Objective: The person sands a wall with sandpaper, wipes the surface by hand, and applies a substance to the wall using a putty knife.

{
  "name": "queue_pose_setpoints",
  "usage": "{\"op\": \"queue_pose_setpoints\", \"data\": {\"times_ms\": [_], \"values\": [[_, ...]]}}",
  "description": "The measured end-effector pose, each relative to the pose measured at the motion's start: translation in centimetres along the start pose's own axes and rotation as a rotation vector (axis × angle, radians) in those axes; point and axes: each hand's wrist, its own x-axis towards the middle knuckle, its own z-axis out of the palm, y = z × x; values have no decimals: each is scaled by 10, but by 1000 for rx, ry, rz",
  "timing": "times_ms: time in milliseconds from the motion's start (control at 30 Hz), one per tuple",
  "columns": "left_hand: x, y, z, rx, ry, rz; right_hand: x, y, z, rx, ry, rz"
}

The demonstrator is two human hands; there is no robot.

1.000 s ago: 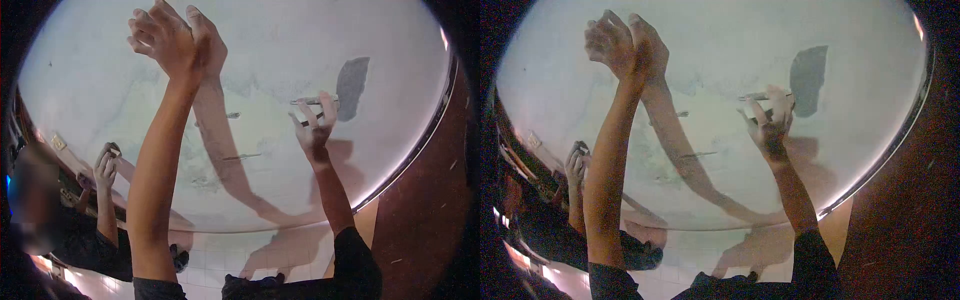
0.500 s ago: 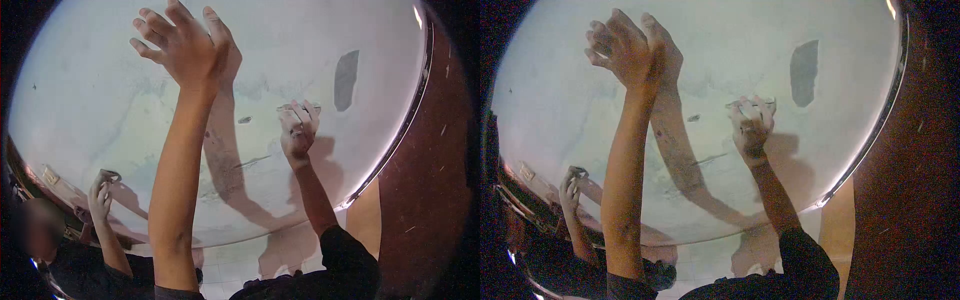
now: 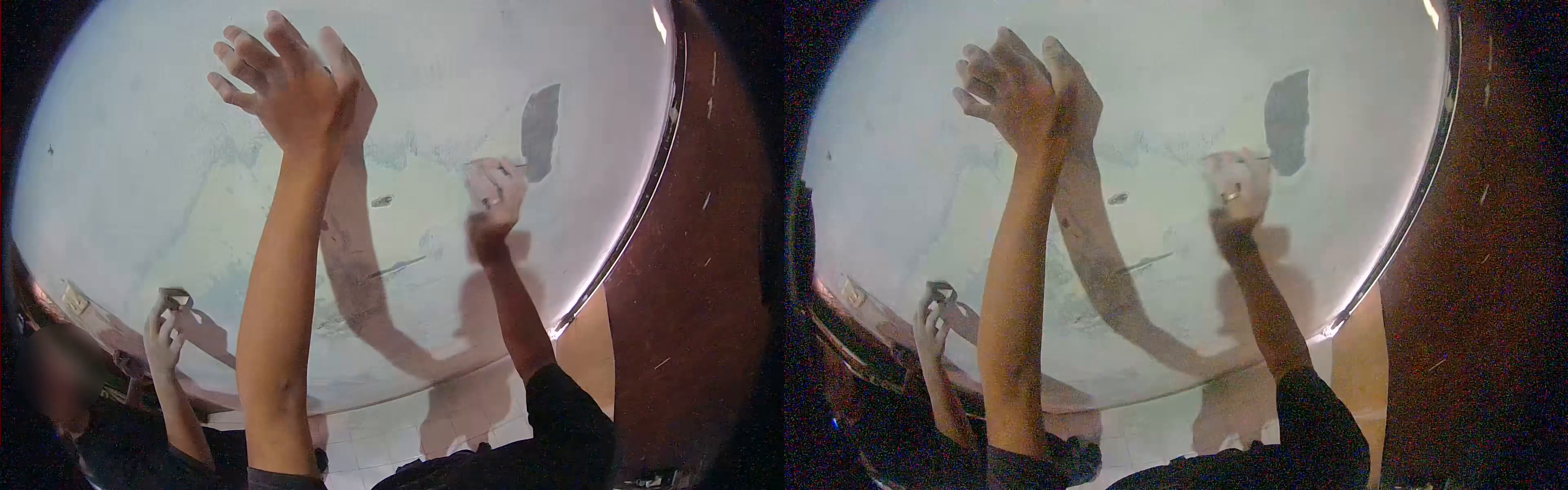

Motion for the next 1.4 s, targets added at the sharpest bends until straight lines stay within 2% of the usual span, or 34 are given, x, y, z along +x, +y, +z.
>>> {"op": "queue_pose_setpoints", "data": {"times_ms": [33, 100, 200, 233, 300, 400, 433, 500, 567, 667, 700, 800, 833, 933, 1033, 1133, 1167, 1267, 1300, 1400], "values": [[0, 1, -3, -27, -10, 8, -3, -5, 11, 93, 50, -109], [1, 0, -5, -43, -20, 14, 2, 2, 5, 69, -17, -215], [-1, 6, -4, -37, -24, 13, -3, 15, -4, 47, -126, 3], [-1, 6, -5, -37, -31, 9, -4, 9, 1, 70, -91, 77], [1, 6, -5, -40, -32, 15, -11, 9, 6, 77, -76, 100], [0, 5, -4, -34, -18, 19, -22, 26, 2, 18, -156, -71], [-1, 4, -3, -24, -12, 22, 1, 18, -5, -140, -38, -182], [0, 3, -4, -9, -12, 17, 5, -4, -1, 87, -39, -75], [0, 4, -5, -5, -34, 14, 0, -10, -2, -20, -83, -225], [0, 2, -5, -23, -38, 26, 20, -4, -13, -6, -13, -3], [-1, 2, -5, -38, -42, 11, 22, -10, -14, -102, 17, 71], [2, 0, -6, -68, -41, -9, 21, -37, -33, -156, -18, 84], [0, 4, -5, -65, -42, -13, 20, -32, -38, -55, 4, 47], [2, 8, -10, -77, -50, -42, 0, -25, -31, 201, 24, 462], [2, 5, -7, -11, -43, -32, 5, -28, -24, 80, -42, 527], [1, 3, -6, 40, -34, -22, 15, -38, -21, -23, -56, 249], [1, 4, -6, 2, -31, -20, 12, -37, -18, 96, -37, 252], [1, 3, -4, -37, -6, -5, 8, -40, -19, 120, -44, 317], [0, 2, -3, -36, 2, 1, 9, -36, -22, 105, -84, 229], [1, 4, -4, -69, 13, -20, 7, -31, -19, 58, -66, 192]]}}
